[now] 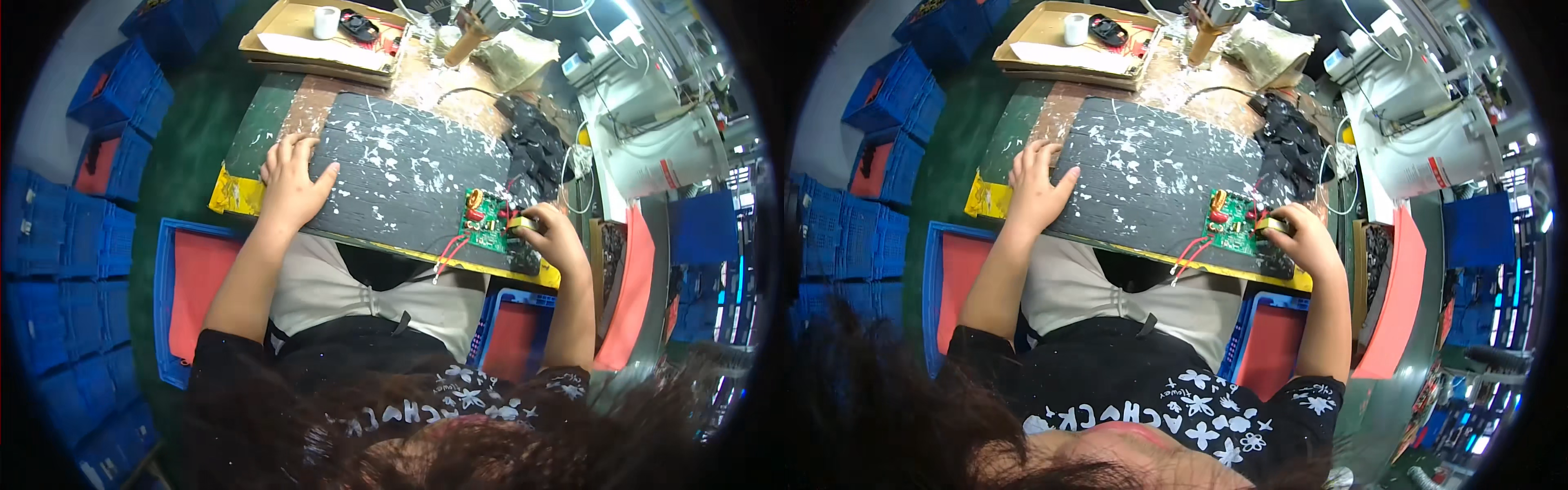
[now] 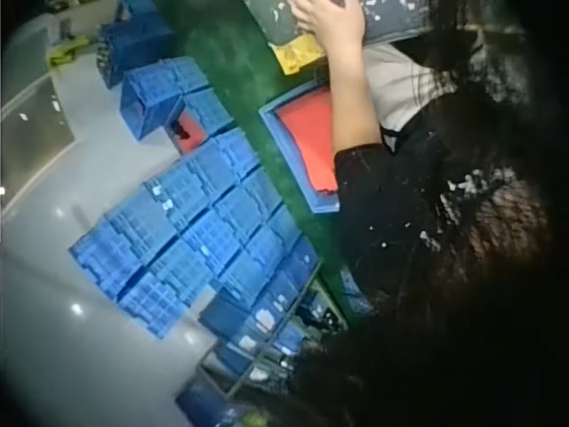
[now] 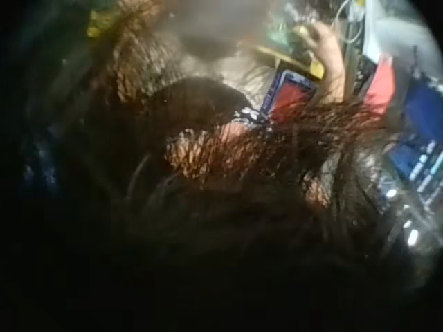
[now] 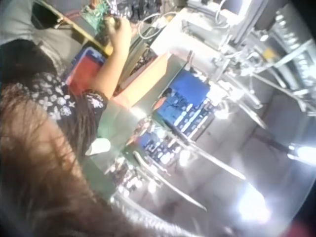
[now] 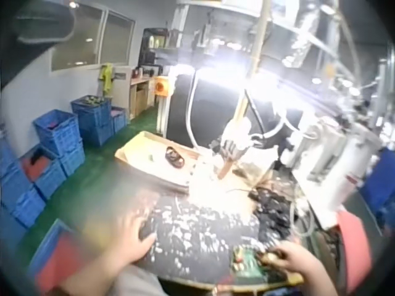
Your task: The recorder is assembling circuit boards using a power tool at a workstation.
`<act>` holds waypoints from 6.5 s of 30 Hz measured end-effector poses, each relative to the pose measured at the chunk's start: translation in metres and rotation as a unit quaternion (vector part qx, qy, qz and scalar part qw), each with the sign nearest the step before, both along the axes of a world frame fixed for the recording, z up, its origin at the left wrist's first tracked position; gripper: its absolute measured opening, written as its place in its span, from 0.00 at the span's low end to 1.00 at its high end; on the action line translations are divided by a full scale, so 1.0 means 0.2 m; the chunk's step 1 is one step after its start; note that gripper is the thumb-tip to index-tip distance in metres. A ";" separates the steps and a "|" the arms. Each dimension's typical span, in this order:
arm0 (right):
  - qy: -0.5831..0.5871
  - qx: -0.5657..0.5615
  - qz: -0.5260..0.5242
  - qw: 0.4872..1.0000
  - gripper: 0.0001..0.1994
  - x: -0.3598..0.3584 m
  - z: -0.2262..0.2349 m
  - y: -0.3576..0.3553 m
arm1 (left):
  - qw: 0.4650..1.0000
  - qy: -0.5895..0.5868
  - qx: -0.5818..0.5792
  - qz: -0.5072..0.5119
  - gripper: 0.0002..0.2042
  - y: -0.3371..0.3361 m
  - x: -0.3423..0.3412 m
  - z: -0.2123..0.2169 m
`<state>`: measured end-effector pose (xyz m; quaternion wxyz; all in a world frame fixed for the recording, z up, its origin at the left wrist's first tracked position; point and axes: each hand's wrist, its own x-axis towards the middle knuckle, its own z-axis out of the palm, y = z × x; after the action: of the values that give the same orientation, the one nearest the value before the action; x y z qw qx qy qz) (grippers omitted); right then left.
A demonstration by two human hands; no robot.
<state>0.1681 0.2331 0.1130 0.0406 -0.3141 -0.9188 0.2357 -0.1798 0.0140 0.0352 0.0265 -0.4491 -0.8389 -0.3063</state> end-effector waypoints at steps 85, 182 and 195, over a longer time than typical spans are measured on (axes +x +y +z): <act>0.618 -0.428 0.170 0.637 0.29 -0.90 -0.15 -0.14 | 0.979 -0.165 0.102 -0.063 0.08 0.01 -0.04 -0.06; 0.406 -0.302 0.110 0.855 0.31 -1.04 0.08 -0.49 | 0.984 -0.114 0.088 -0.106 0.06 -0.02 -0.07 -0.01; 0.354 -0.223 0.119 0.901 0.31 -1.02 0.06 -0.47 | 0.982 -0.120 0.086 -0.114 0.06 -0.01 -0.07 -0.01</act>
<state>-0.0364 0.1385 0.1256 0.2633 -0.0994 -0.7980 0.5329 -0.1929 0.0121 0.0329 -0.0710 -0.4981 -0.7496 -0.4299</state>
